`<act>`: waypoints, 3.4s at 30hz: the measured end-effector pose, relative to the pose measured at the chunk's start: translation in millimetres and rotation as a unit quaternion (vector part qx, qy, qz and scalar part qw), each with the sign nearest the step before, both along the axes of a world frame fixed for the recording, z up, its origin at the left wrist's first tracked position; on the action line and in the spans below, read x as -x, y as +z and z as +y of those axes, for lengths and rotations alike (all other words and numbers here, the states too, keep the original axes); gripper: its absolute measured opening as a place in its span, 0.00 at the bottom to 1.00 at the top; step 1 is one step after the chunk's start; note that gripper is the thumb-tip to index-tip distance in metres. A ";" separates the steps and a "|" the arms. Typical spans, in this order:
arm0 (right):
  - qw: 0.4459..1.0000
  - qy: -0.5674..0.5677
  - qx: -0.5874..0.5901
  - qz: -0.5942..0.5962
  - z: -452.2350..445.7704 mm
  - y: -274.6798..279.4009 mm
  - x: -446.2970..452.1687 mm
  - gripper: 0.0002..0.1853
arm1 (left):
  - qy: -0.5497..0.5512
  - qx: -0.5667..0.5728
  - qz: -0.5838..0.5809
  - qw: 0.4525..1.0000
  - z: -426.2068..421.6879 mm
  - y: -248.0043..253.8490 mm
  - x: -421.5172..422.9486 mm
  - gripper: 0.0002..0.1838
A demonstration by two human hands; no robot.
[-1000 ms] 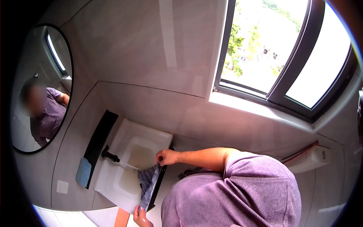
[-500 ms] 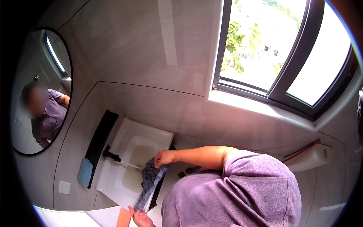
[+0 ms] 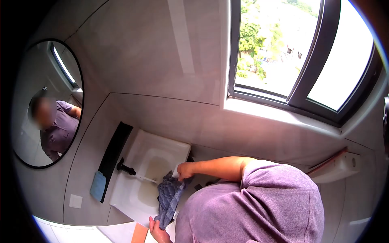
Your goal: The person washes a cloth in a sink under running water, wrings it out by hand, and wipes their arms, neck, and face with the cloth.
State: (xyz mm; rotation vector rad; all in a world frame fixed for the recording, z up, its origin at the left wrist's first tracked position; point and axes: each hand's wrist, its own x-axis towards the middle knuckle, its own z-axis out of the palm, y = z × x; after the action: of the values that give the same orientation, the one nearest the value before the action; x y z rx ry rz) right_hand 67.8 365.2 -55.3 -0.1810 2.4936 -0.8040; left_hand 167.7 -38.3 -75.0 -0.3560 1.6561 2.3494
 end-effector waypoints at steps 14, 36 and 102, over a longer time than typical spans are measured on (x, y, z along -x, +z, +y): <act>0.992 -0.045 0.112 0.039 -8.1 71.5 -28.9 0.23 | -0.016 0.151 -0.082 0.985 16.5 34.3 -28.2 0.36; 0.982 -0.074 0.176 -0.002 -0.2 108.0 -30.7 0.20 | 0.211 0.078 0.073 0.972 27.4 115.1 -40.1 0.25; 0.914 -0.107 0.389 -0.045 -55.0 100.5 -21.7 0.12 | 0.167 0.218 0.033 0.961 38.5 129.8 -46.7 0.22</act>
State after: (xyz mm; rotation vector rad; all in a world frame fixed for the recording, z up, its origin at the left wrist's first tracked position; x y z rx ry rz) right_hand 89.6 310.2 45.3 -0.1334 1.9942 -1.8228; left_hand 214.3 0.2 54.8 -0.6927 2.3048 2.2085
